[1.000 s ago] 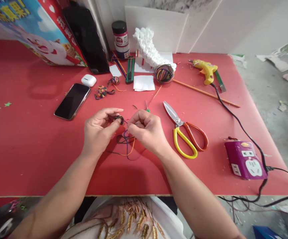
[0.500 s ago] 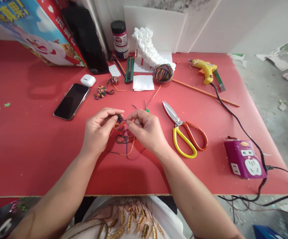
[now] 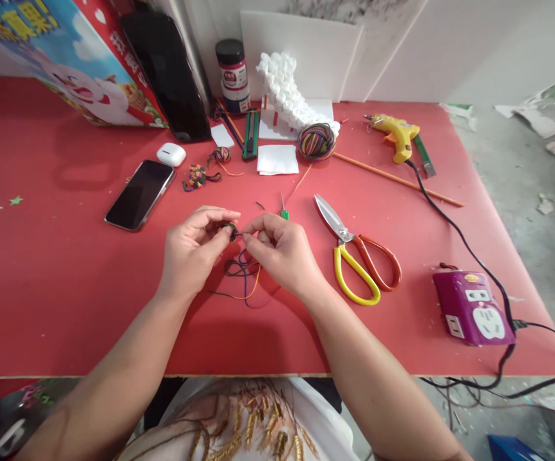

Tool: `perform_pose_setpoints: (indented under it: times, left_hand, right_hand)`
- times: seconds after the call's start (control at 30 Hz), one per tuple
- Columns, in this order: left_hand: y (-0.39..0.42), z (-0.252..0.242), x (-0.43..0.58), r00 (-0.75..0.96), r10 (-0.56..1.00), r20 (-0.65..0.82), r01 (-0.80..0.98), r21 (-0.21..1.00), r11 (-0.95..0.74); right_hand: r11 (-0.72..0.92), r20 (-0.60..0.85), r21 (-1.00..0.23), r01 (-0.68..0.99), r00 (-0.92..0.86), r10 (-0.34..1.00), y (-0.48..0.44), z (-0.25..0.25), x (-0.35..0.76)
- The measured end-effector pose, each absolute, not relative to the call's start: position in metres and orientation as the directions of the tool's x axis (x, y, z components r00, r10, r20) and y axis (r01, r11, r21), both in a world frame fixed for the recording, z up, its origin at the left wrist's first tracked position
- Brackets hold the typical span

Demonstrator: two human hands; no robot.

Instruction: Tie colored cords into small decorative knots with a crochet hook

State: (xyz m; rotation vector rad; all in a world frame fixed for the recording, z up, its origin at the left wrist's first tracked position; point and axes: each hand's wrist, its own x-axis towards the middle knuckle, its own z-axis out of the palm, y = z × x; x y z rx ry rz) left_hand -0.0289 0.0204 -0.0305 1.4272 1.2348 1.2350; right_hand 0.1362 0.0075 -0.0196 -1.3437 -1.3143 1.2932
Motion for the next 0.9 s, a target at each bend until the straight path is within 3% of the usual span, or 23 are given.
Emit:
perform_pose_setpoints:
  times: [0.13,0.4,0.73,0.9]
  left_hand:
    - [0.022,-0.032,-0.03,0.02,0.982,0.19,0.16,0.969,-0.19]
    - [0.023,-0.035,-0.031,0.028,0.973,0.229,0.187,0.955,-0.23]
    - [0.02,-0.029,-0.031,0.074,0.981,0.182,0.166,0.967,-0.192]
    - [0.02,-0.033,-0.032,0.093,0.989,0.115,0.054,0.991,-0.12]
  right_hand:
    - [-0.136,-0.146,-0.985,0.109,-0.091,0.985,0.007,-0.016,0.137]
    - [-0.344,-0.335,-0.919,-0.192,-0.082,0.939,0.009,-0.007,0.138]
    - [-0.274,-0.278,-0.953,-0.128,0.01,0.961,0.014,-0.015,0.14]
    - [-0.283,-0.288,-0.951,-0.126,0.02,0.958,0.014,-0.017,0.14]
